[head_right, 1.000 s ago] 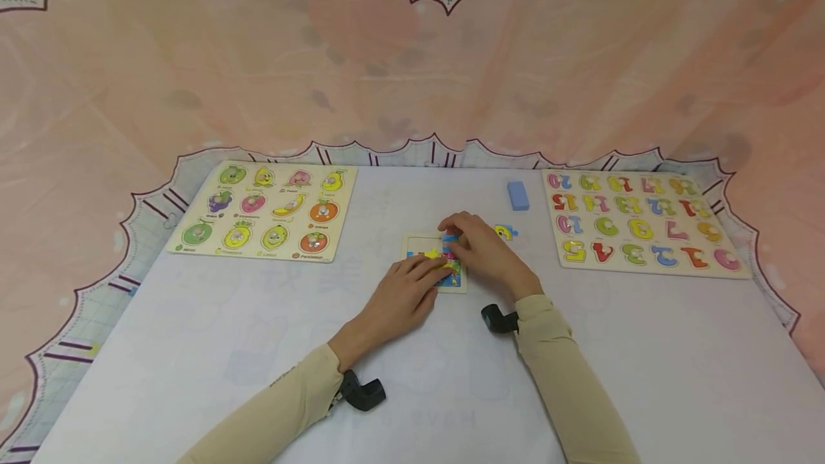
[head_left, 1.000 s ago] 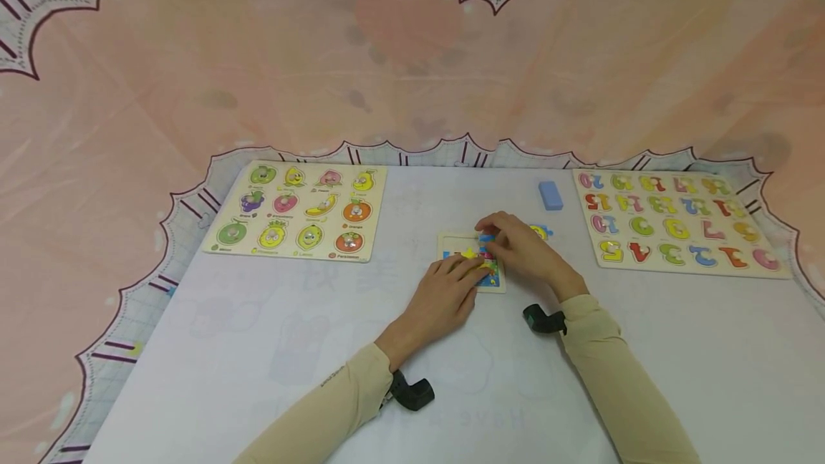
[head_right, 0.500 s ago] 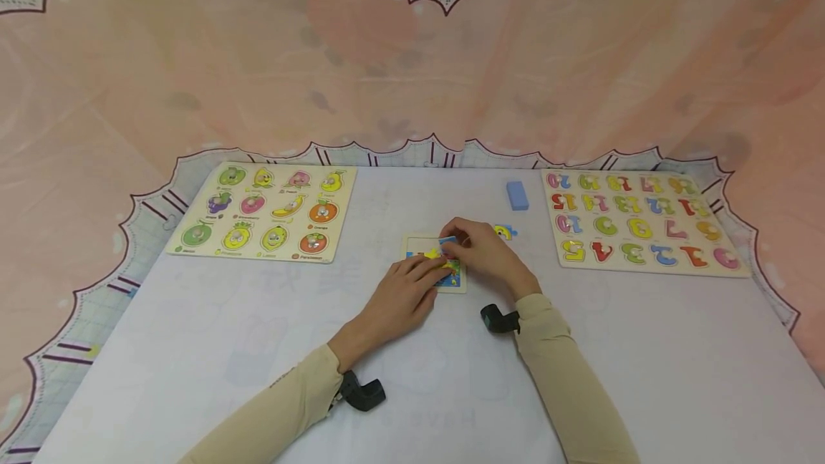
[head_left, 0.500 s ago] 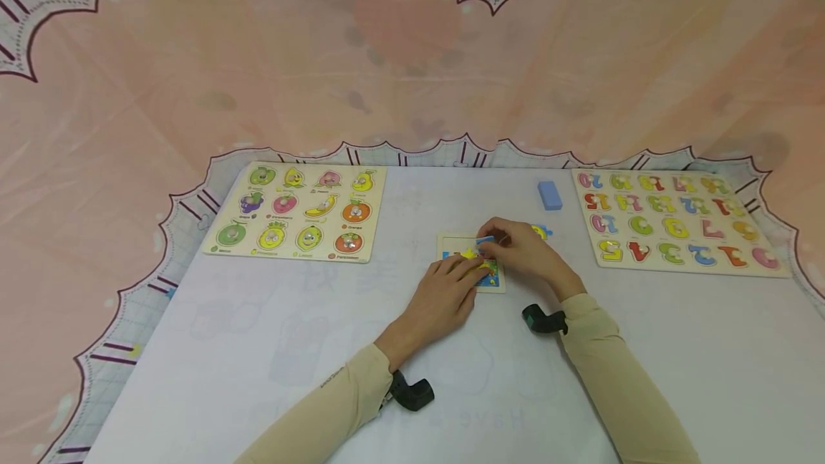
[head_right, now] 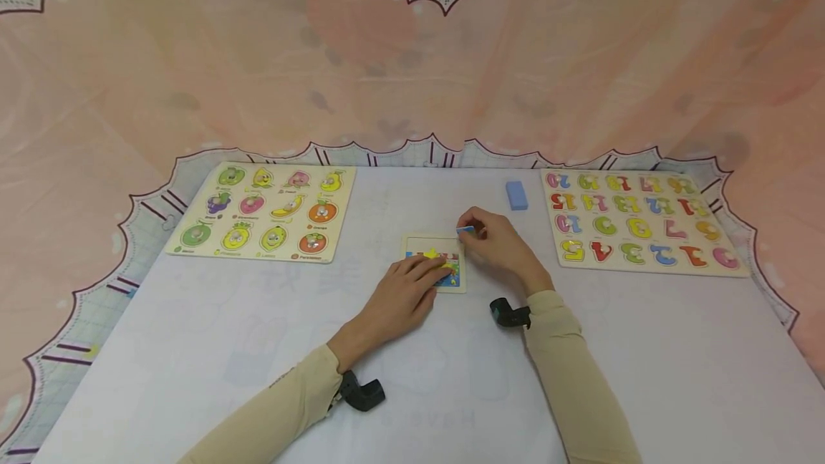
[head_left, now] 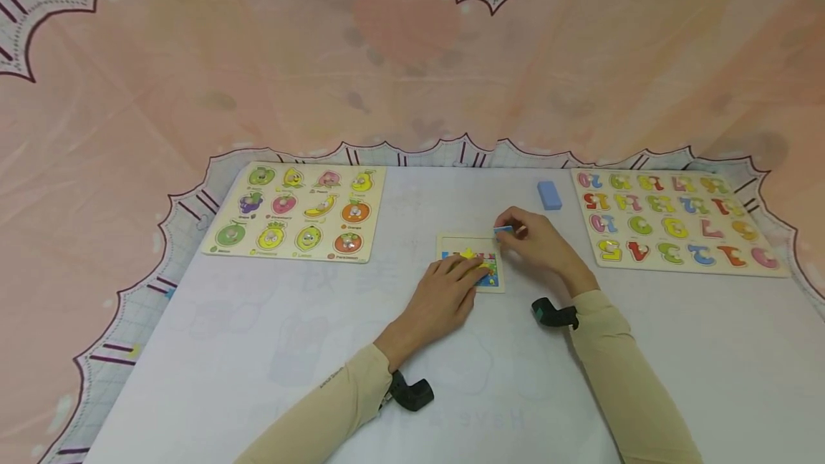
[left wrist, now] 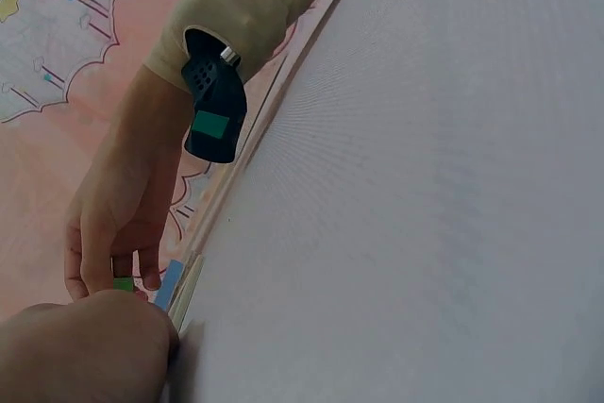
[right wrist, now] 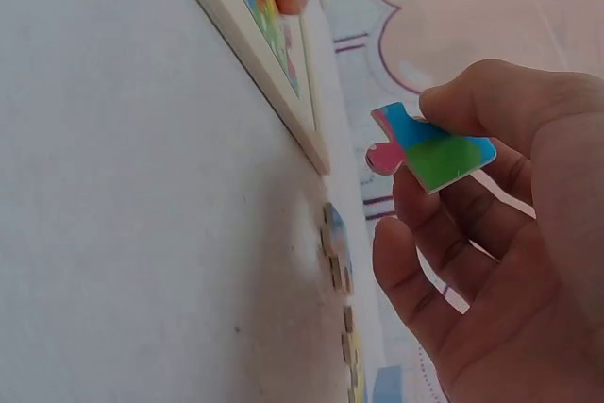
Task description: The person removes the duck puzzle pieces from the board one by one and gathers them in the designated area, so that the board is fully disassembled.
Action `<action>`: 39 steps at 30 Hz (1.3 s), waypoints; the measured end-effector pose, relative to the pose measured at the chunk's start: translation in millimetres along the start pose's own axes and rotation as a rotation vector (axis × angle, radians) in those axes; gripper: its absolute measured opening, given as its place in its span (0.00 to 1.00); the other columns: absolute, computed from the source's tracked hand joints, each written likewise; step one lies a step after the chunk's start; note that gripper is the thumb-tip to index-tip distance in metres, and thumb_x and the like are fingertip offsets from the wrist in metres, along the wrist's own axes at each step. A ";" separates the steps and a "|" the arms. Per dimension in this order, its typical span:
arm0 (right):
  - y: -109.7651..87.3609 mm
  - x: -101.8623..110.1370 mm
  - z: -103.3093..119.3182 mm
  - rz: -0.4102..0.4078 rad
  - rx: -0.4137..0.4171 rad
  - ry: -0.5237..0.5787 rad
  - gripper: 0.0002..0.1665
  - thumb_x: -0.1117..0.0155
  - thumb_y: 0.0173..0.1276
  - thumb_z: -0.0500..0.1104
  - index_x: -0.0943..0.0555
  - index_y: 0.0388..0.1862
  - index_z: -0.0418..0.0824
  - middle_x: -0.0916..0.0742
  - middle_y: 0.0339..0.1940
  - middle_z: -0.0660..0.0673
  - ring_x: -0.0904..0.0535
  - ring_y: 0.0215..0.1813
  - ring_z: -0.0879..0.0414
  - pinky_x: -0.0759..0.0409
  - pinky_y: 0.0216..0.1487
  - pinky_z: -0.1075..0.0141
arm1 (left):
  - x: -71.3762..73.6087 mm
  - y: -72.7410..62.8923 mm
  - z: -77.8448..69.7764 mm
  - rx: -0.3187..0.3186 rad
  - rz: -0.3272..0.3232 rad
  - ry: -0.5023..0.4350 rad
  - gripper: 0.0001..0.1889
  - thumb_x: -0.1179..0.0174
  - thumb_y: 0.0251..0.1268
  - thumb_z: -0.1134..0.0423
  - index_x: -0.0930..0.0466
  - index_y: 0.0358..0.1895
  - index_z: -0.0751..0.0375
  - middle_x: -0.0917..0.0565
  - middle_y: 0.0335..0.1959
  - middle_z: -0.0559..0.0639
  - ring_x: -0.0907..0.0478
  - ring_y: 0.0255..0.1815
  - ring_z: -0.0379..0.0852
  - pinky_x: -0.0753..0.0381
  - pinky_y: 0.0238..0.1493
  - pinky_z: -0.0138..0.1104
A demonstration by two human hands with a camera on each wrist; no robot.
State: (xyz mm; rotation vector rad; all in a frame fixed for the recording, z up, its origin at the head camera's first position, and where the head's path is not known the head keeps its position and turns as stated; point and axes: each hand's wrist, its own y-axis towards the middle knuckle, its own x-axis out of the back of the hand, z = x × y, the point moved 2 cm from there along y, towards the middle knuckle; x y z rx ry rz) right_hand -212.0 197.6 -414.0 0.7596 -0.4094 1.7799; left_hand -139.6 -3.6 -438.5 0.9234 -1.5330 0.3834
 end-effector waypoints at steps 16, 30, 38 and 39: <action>-7.6 28.8 -19.5 -0.063 -0.121 -0.071 0.10 0.45 0.70 0.43 0.23 0.47 0.42 0.15 0.41 0.42 0.22 0.44 0.49 0.26 0.44 0.61 | -1.7 -0.6 1.5 0.018 0.029 -0.010 0.20 0.53 0.72 0.57 0.29 0.65 0.48 0.30 0.68 0.44 0.35 0.69 0.48 0.34 0.67 0.43; -22.6 54.8 -37.9 -0.059 -0.238 -0.091 0.15 0.48 0.72 0.45 0.23 0.52 0.40 0.18 0.50 0.39 0.25 0.51 0.45 0.28 0.48 0.58 | -3.4 -0.4 1.1 0.006 0.018 -0.015 0.20 0.52 0.72 0.57 0.29 0.65 0.49 0.30 0.68 0.44 0.35 0.68 0.48 0.34 0.66 0.43; -27.7 62.3 -43.4 -0.050 -0.294 -0.127 0.16 0.47 0.71 0.46 0.24 0.52 0.39 0.19 0.50 0.38 0.25 0.51 0.45 0.27 0.43 0.63 | -3.1 -0.5 1.0 0.007 0.021 -0.021 0.20 0.53 0.72 0.57 0.29 0.65 0.49 0.30 0.68 0.45 0.35 0.69 0.48 0.35 0.67 0.43; -28.0 62.6 -44.2 -0.053 -0.297 -0.129 0.16 0.46 0.71 0.46 0.24 0.52 0.39 0.19 0.49 0.38 0.25 0.50 0.45 0.27 0.41 0.64 | -2.9 -0.5 0.9 0.006 0.021 -0.021 0.20 0.53 0.72 0.57 0.29 0.65 0.49 0.30 0.68 0.45 0.35 0.69 0.48 0.35 0.67 0.43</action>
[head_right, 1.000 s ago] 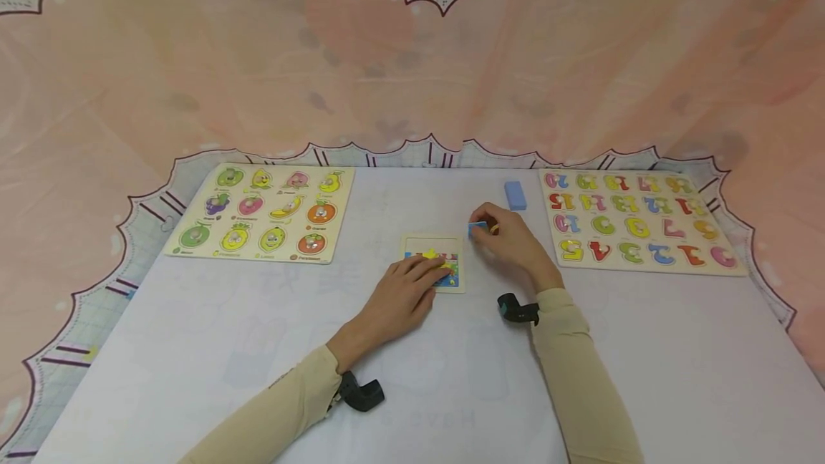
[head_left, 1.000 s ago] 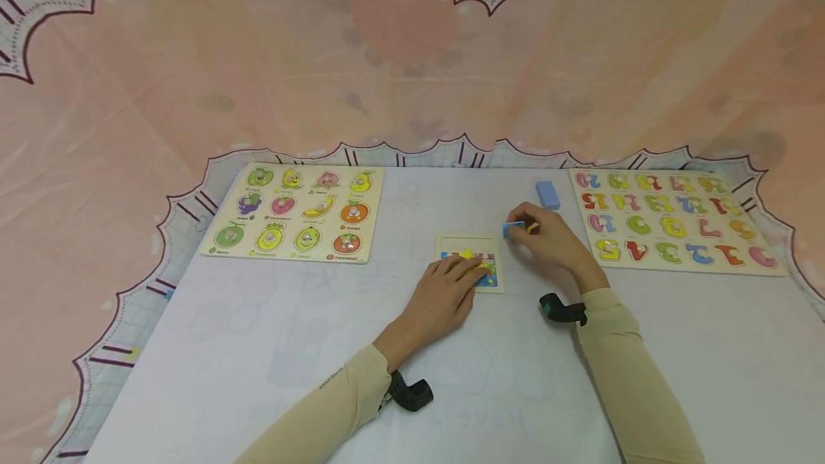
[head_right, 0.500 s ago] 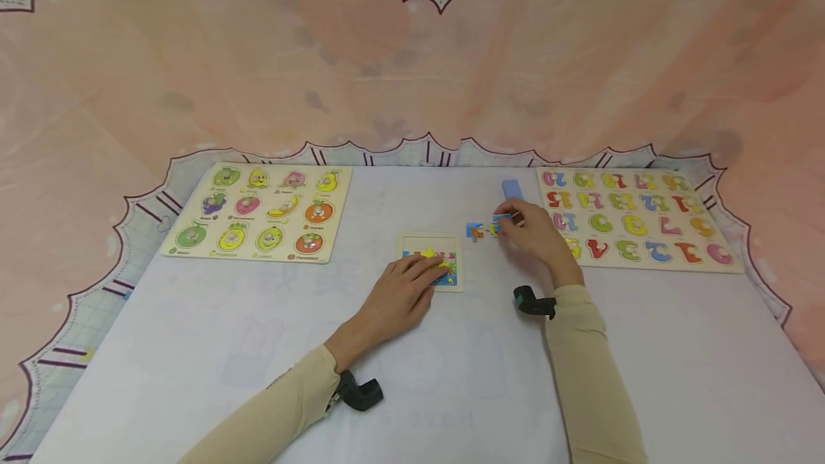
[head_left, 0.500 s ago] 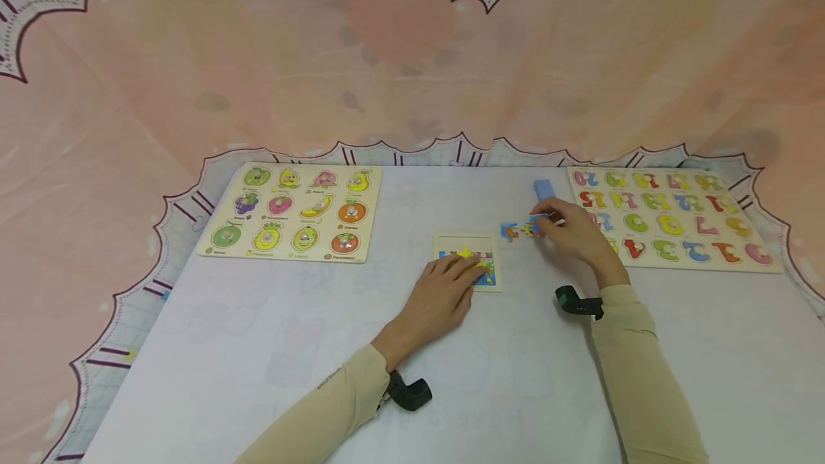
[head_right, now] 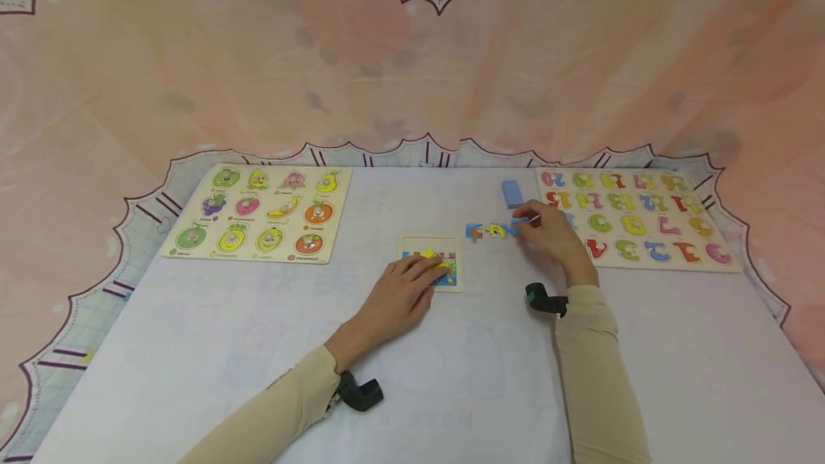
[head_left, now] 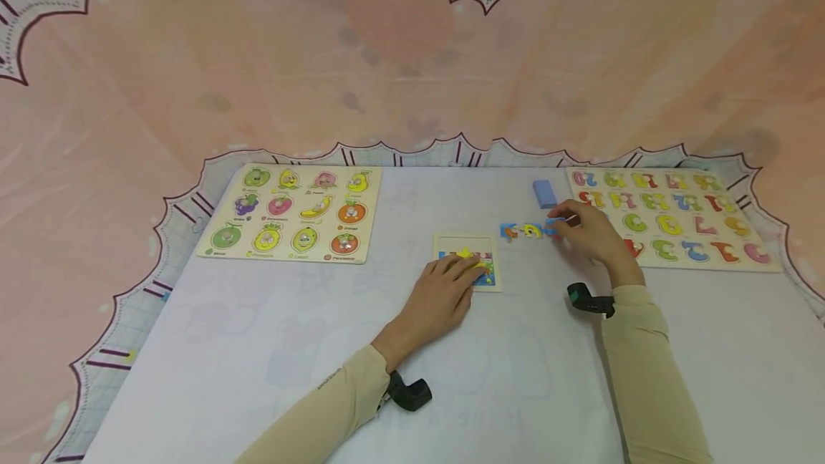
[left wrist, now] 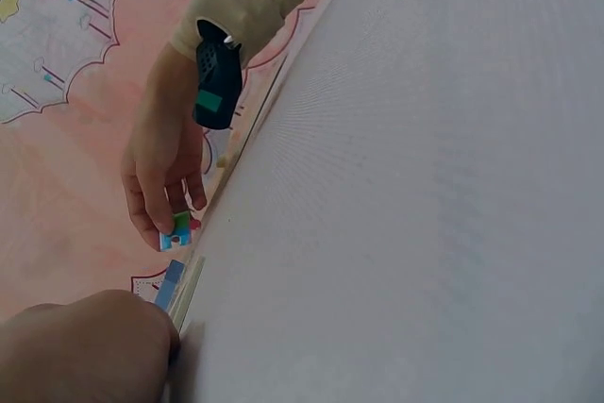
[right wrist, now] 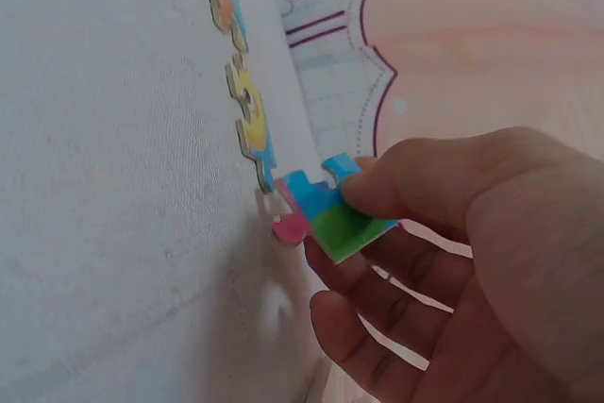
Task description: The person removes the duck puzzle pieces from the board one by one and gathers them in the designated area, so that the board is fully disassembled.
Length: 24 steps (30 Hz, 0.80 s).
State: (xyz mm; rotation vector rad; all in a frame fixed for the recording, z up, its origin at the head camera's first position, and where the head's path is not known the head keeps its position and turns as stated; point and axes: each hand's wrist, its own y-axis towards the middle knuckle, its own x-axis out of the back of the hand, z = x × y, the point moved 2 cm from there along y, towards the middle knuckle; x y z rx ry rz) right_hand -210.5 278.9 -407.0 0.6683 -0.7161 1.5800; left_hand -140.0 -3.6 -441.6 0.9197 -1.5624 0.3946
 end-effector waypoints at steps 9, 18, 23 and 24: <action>0.4 -1.8 -5.1 -0.040 -0.014 -0.020 0.14 0.45 0.70 0.42 0.24 0.50 0.35 0.17 0.44 0.35 0.21 0.44 0.45 0.27 0.37 0.68 | 1.1 0.0 -1.5 -0.003 -0.012 -0.012 0.20 0.53 0.72 0.58 0.29 0.64 0.49 0.29 0.67 0.45 0.34 0.68 0.48 0.34 0.66 0.44; 3.3 -7.3 -4.7 -0.086 -0.022 -0.111 0.13 0.45 0.68 0.37 0.21 0.48 0.33 0.18 0.41 0.34 0.23 0.42 0.44 0.28 0.41 0.59 | -1.6 0.0 -0.3 -0.006 -0.016 -0.012 0.20 0.53 0.72 0.58 0.29 0.65 0.49 0.29 0.67 0.45 0.35 0.68 0.48 0.34 0.67 0.44; 4.0 -7.9 -5.1 -0.074 -0.032 -0.118 0.14 0.46 0.68 0.38 0.21 0.48 0.33 0.22 0.44 0.34 0.25 0.45 0.44 0.29 0.42 0.56 | -2.4 0.4 2.4 -0.010 -0.029 -0.048 0.20 0.53 0.71 0.59 0.29 0.64 0.49 0.29 0.67 0.45 0.35 0.68 0.49 0.34 0.66 0.44; 4.1 -8.0 -4.7 -0.077 -0.030 -0.119 0.14 0.46 0.68 0.38 0.21 0.48 0.33 0.22 0.43 0.35 0.26 0.44 0.44 0.29 0.42 0.57 | -2.5 0.4 3.3 -0.009 -0.037 -0.067 0.20 0.52 0.71 0.59 0.28 0.64 0.49 0.29 0.67 0.45 0.34 0.68 0.49 0.34 0.66 0.44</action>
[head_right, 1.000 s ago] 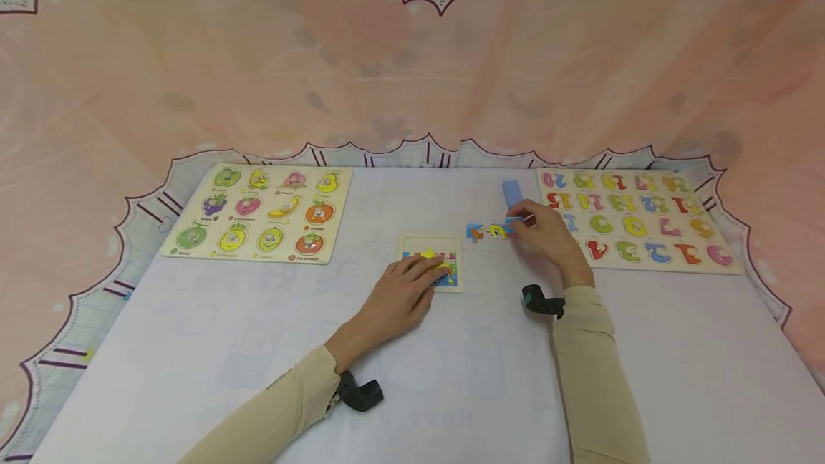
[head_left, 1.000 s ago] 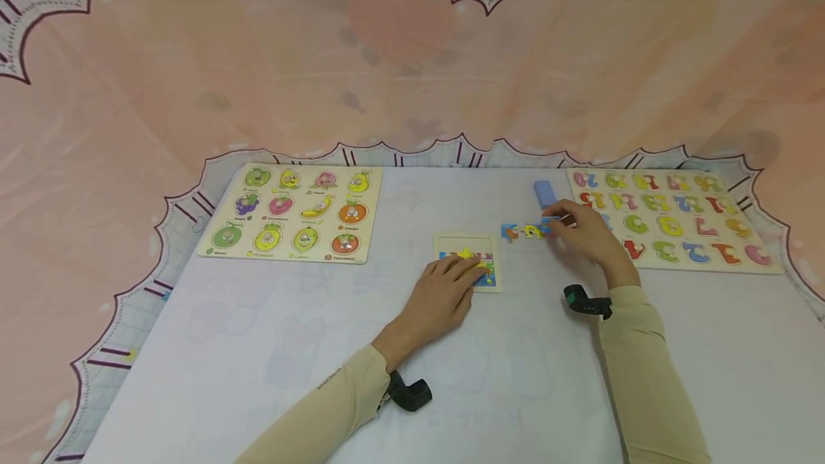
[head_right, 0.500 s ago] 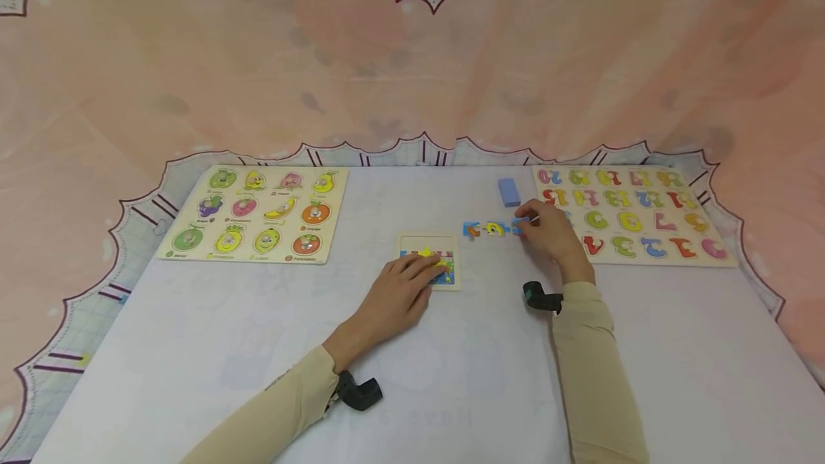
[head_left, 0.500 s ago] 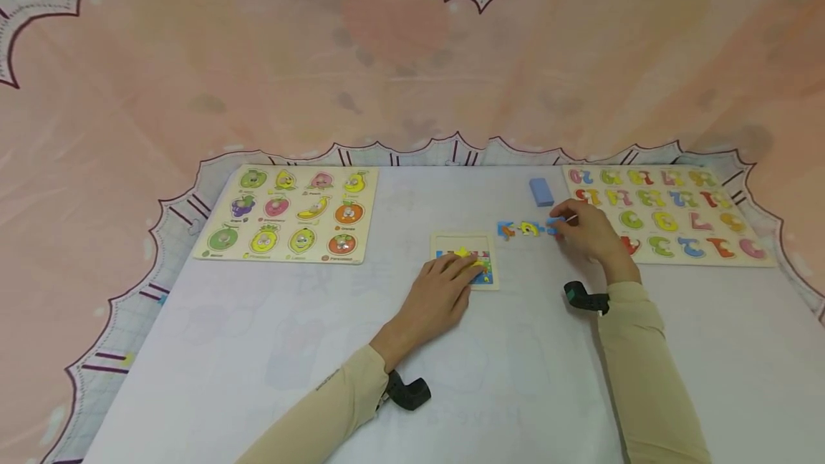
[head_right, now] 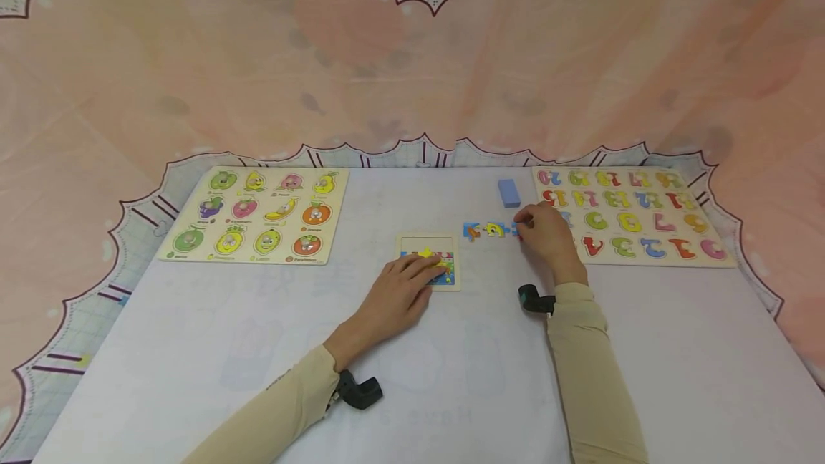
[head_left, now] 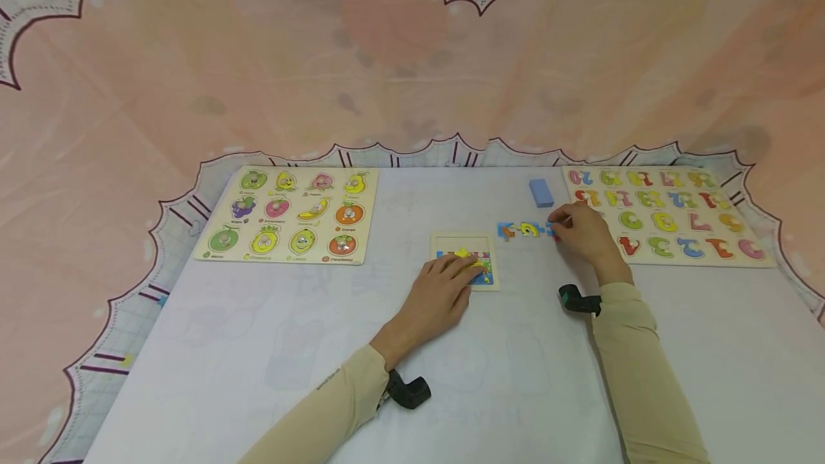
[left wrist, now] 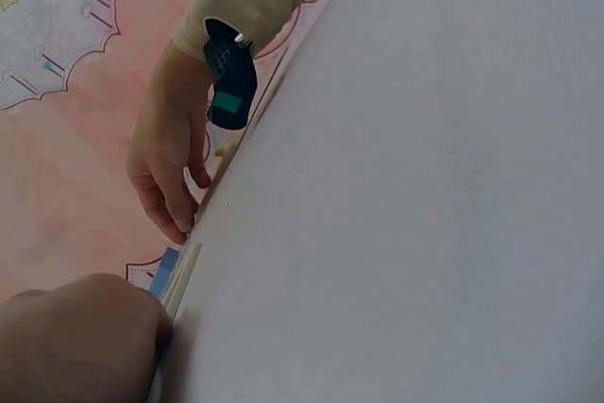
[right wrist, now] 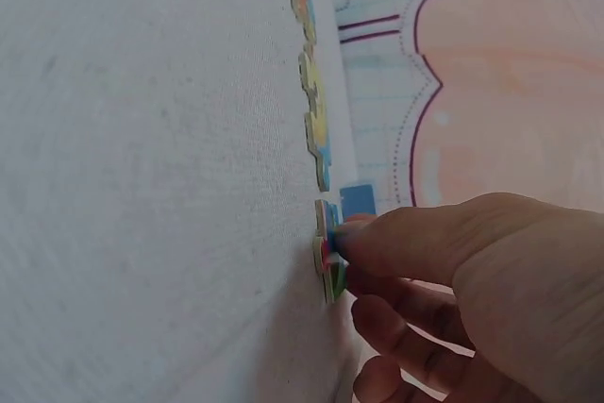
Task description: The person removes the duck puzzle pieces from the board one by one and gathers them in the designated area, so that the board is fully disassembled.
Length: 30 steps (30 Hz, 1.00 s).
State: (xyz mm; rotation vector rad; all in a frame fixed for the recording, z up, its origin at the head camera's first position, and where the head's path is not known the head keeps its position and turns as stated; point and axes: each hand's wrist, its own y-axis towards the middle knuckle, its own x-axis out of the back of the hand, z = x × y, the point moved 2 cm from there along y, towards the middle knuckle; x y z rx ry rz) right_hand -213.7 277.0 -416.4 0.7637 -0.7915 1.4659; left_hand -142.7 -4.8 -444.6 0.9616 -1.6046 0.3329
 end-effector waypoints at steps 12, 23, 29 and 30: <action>0.0 -11.9 20.8 -0.076 0.138 0.066 0.12 0.47 0.71 0.39 0.21 0.47 0.34 0.19 0.43 0.37 0.26 0.44 0.46 0.28 0.45 0.57 | 12.3 6.3 16.8 0.071 -0.137 -0.237 0.17 0.42 0.64 0.62 0.22 0.56 0.51 0.25 0.62 0.48 0.30 0.63 0.47 0.30 0.60 0.45; 1.3 -35.0 47.3 0.000 0.241 0.090 0.10 0.45 0.70 0.39 0.20 0.45 0.37 0.18 0.40 0.41 0.26 0.40 0.50 0.28 0.42 0.61 | 17.5 3.0 50.7 0.232 -0.022 -0.108 0.30 0.44 0.65 0.46 0.34 0.68 0.54 0.35 0.72 0.49 0.43 0.75 0.48 0.53 0.74 0.52; -1.4 -44.0 60.6 0.060 0.268 0.101 0.11 0.45 0.71 0.41 0.21 0.47 0.39 0.18 0.42 0.44 0.26 0.42 0.52 0.26 0.45 0.61 | 17.3 2.2 51.7 0.234 0.013 -0.106 0.33 0.46 0.65 0.44 0.35 0.69 0.57 0.37 0.73 0.50 0.44 0.75 0.50 0.55 0.75 0.52; -2.1 -45.5 63.2 0.068 0.277 0.104 0.11 0.45 0.71 0.41 0.21 0.47 0.40 0.19 0.42 0.44 0.26 0.42 0.52 0.26 0.45 0.61 | 16.6 2.2 52.2 0.234 0.017 -0.099 0.33 0.46 0.65 0.44 0.35 0.69 0.57 0.37 0.73 0.50 0.44 0.75 0.50 0.55 0.75 0.52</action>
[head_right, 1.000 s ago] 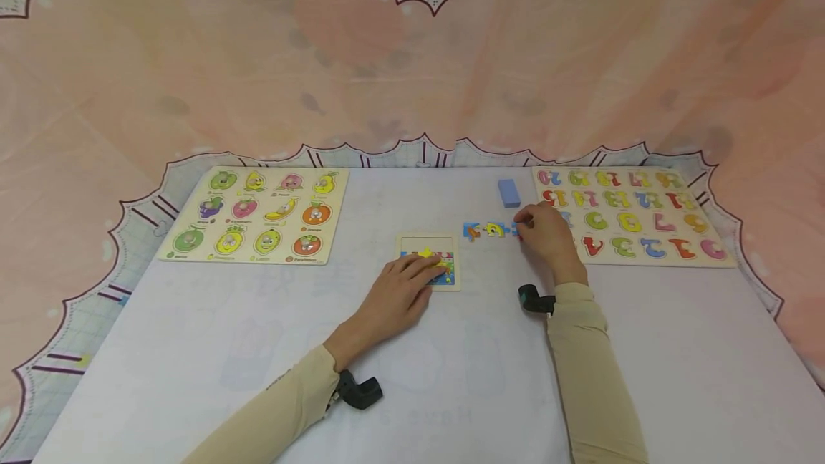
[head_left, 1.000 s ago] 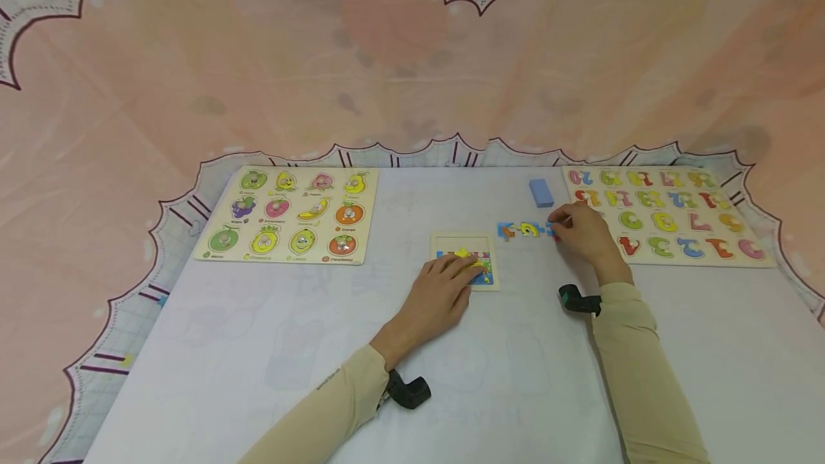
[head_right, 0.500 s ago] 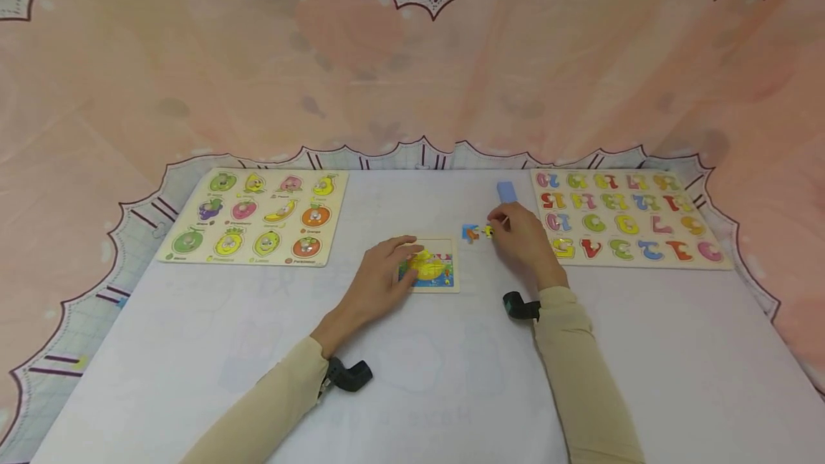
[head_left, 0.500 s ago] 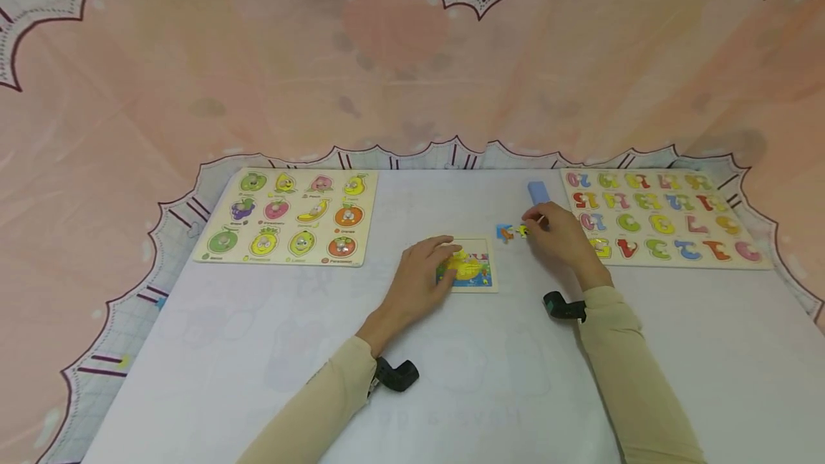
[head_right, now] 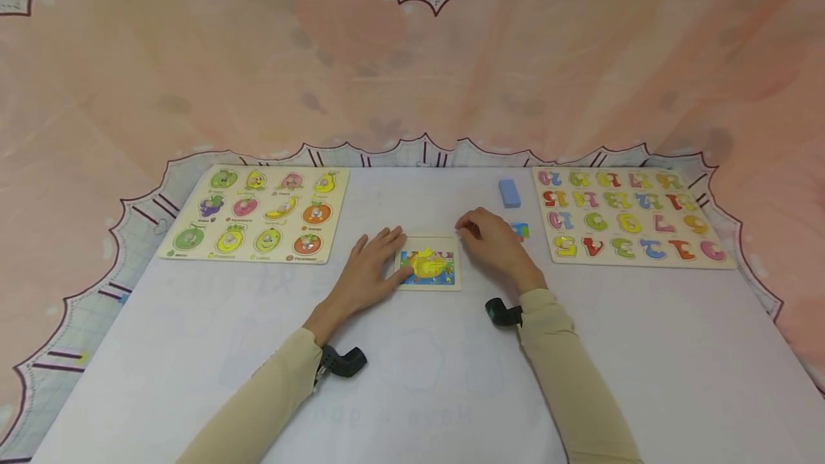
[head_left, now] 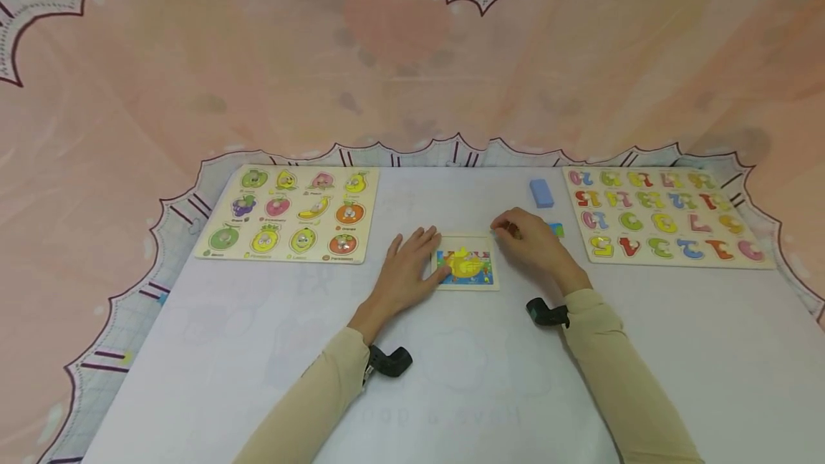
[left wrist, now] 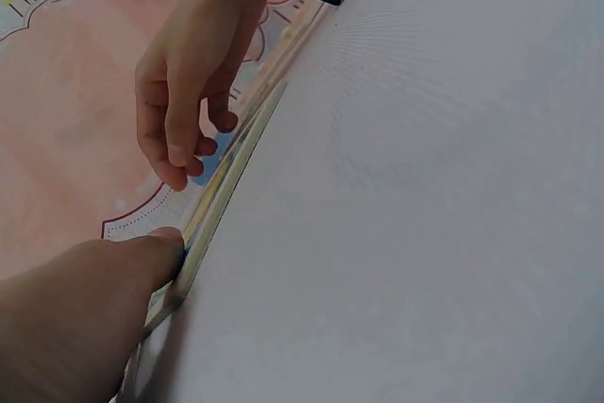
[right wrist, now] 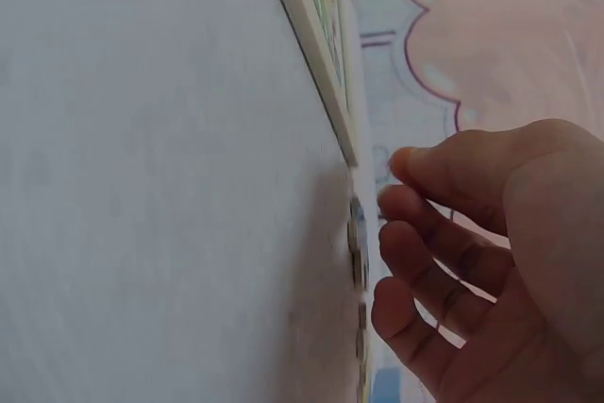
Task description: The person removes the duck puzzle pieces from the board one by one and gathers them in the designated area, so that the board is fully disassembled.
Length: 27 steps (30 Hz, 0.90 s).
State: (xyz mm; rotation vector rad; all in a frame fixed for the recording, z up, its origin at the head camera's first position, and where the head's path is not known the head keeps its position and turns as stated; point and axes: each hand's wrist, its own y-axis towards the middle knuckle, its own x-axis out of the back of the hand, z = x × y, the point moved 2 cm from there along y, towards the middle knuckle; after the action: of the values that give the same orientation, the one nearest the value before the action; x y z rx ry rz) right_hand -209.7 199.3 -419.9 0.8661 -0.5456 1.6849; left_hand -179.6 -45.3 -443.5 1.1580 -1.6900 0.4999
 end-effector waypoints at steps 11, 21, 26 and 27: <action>1.9 -24.2 31.0 0.114 0.159 0.021 0.10 0.42 0.69 0.40 0.19 0.46 0.40 0.19 0.38 0.48 0.26 0.37 0.57 0.25 0.39 0.67 | -2.2 0.6 1.2 -0.008 -0.006 0.043 0.33 0.46 0.64 0.43 0.35 0.69 0.56 0.36 0.72 0.49 0.43 0.75 0.50 0.52 0.74 0.51; -1.0 -35.4 48.5 0.193 0.191 -0.032 0.14 0.44 0.69 0.39 0.19 0.51 0.41 0.21 0.39 0.49 0.28 0.35 0.60 0.27 0.36 0.70 | -1.9 0.0 0.6 -0.007 0.006 0.054 0.34 0.46 0.64 0.42 0.35 0.69 0.56 0.37 0.72 0.48 0.44 0.75 0.49 0.52 0.75 0.51; -1.3 -36.4 50.3 0.207 0.190 -0.056 0.14 0.44 0.69 0.39 0.18 0.51 0.42 0.22 0.38 0.49 0.30 0.33 0.60 0.29 0.34 0.70 | -1.5 -0.1 0.7 -0.012 -0.005 0.058 0.34 0.45 0.64 0.42 0.35 0.69 0.56 0.36 0.72 0.48 0.43 0.75 0.49 0.51 0.74 0.51; -1.2 -36.6 50.2 0.205 0.194 -0.062 0.14 0.43 0.69 0.39 0.18 0.51 0.42 0.22 0.39 0.49 0.30 0.33 0.60 0.29 0.34 0.70 | -1.4 0.0 0.7 -0.012 -0.005 0.057 0.34 0.45 0.64 0.42 0.35 0.69 0.56 0.36 0.72 0.48 0.43 0.75 0.49 0.51 0.74 0.51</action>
State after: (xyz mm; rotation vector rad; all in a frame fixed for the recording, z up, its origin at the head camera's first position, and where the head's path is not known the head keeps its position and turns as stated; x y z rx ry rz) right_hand -190.7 140.2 -417.1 1.0333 -0.5341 1.9265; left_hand -179.8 -45.2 -445.0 1.1292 -1.6392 0.5143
